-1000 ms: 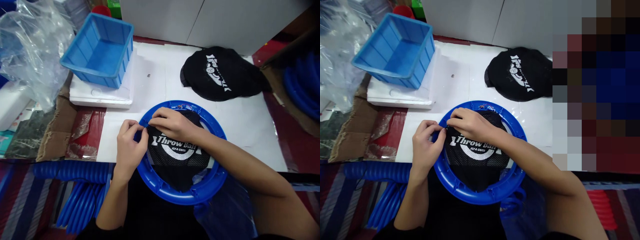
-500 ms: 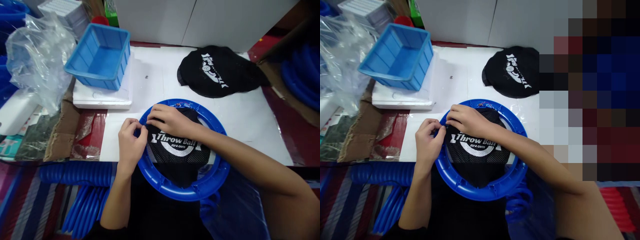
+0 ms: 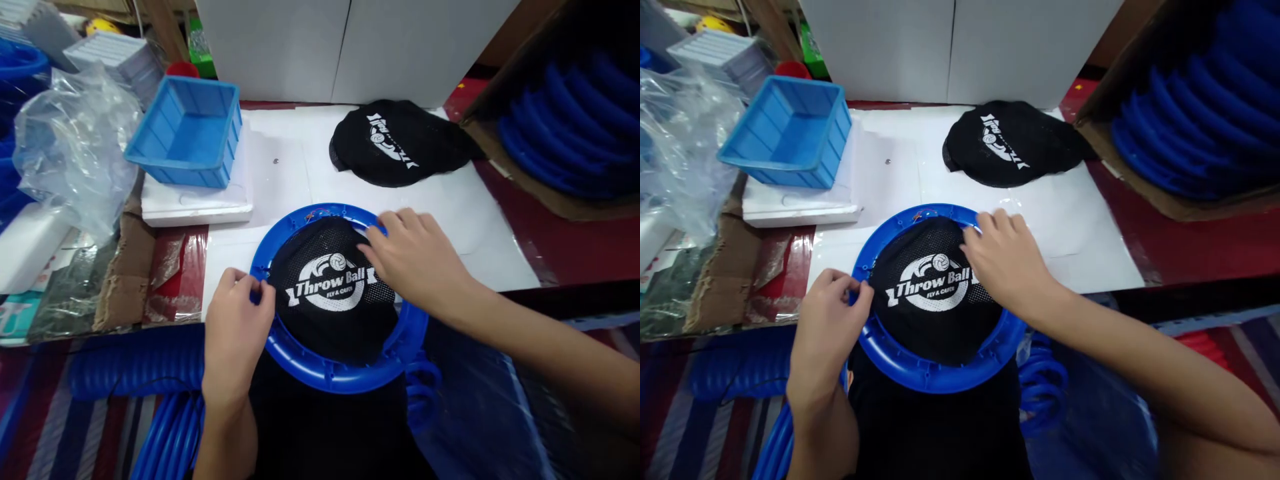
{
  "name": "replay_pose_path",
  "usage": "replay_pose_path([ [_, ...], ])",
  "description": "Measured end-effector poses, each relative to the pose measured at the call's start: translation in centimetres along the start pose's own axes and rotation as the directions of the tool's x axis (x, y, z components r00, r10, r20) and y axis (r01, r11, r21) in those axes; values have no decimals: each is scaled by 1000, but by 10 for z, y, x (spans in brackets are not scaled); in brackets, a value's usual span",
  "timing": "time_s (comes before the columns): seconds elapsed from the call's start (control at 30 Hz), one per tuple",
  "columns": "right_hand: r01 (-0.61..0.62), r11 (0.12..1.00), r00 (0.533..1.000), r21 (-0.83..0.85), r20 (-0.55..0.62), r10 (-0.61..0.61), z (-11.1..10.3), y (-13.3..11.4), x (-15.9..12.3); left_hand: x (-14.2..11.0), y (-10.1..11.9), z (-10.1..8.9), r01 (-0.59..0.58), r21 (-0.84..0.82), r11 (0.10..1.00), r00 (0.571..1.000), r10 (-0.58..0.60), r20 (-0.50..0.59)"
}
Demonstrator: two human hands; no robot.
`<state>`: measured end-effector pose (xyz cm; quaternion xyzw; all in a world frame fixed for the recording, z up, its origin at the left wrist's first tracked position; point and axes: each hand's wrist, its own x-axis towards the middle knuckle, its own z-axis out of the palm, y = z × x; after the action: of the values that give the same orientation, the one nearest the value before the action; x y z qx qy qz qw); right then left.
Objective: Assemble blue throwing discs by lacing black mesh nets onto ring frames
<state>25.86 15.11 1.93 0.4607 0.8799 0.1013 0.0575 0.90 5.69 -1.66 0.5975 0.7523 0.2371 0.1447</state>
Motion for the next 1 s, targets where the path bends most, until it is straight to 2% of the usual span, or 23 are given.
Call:
replay_pose_path([
  [0.03,-70,996,996,-47,52,73,2,1,-18,-6,0,-6,-9,70,998,1000,9,10],
  [0.1,-164,983,978,-82,119,173,7,-1,-48,-8,2,-17,-53,185,981,997,64,-51],
  [0.13,-186,980,970,-76,143,195,10,-2,-58,-5,5,-20,-106,207,973,988,126,-90],
  [0.2,-203,978,964,-39,168,207,18,-3,-66,10,13,-25,-299,170,939,942,319,-101],
  [0.23,-195,981,967,-14,168,194,22,-2,-65,19,18,-26,-437,120,891,894,445,-48],
  [0.27,-178,984,972,15,157,174,26,1,-61,29,24,-26,-573,65,817,820,572,31],
  [0.33,-132,987,986,90,110,121,34,11,-47,45,38,-23,-769,18,639,629,751,202],
  [0.37,-100,984,993,145,72,91,39,17,-37,52,45,-20,-827,34,561,546,789,280],
  [0.4,-65,975,998,214,24,61,44,24,-27,57,53,-17,-866,66,495,485,802,349],
  [0.43,-22,955,999,295,-31,33,50,31,-15,63,59,-12,-889,104,446,447,795,410],
  [0.5,119,881,988,458,-141,-61,62,43,8,74,70,-1,-904,171,391,421,752,507],
  [0.57,268,777,960,569,-228,-164,71,52,30,88,75,14,-902,213,376,427,703,568],
  [0.63,362,701,929,614,-296,-221,75,60,47,104,73,27,-895,220,388,439,678,590],
  [0.7,412,675,906,612,-357,-229,71,65,55,118,67,38,-894,201,401,437,676,593],
  [0.77,440,686,886,580,-403,-228,62,68,54,126,59,44,-894,182,410,433,682,589],
  [0.83,447,710,883,544,-393,-255,53,67,48,129,53,47,-889,162,427,439,701,562],
  [0.93,391,734,919,555,-276,-282,45,59,39,130,48,49,-892,86,445,430,773,466],
  [1.0,337,708,941,621,-193,-278,45,55,40,131,47,51,-903,37,429,410,829,380],
])
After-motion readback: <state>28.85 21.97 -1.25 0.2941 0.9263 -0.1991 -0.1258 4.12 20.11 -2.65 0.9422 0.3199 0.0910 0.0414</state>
